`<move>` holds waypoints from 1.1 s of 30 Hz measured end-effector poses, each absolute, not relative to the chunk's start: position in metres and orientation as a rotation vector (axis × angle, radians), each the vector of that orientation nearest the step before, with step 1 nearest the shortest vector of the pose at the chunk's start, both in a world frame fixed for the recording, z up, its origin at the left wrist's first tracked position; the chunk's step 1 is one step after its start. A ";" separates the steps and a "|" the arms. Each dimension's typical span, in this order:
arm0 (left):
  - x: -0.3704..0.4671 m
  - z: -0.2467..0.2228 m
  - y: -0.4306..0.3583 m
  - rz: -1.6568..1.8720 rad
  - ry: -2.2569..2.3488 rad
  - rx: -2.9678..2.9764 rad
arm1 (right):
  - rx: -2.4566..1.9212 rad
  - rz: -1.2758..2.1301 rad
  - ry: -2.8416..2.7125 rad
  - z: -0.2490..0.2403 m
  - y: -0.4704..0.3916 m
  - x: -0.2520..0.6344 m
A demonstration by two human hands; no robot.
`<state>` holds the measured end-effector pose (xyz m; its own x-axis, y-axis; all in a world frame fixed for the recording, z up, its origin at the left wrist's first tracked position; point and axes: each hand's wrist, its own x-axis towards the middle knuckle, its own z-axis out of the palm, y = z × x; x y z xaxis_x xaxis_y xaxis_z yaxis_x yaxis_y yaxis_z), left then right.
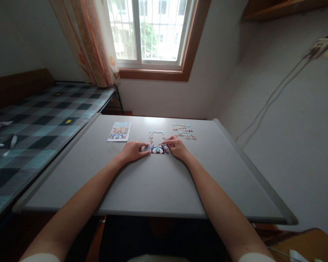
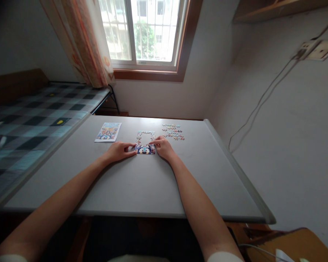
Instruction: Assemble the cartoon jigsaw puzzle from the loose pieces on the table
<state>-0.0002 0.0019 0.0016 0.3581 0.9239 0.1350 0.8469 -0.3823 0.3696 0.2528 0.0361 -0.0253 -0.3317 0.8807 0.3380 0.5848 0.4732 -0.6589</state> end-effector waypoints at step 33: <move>0.001 0.002 0.001 0.460 1.593 2.394 | -1.308 0.419 -2.201 -0.026 0.035 0.248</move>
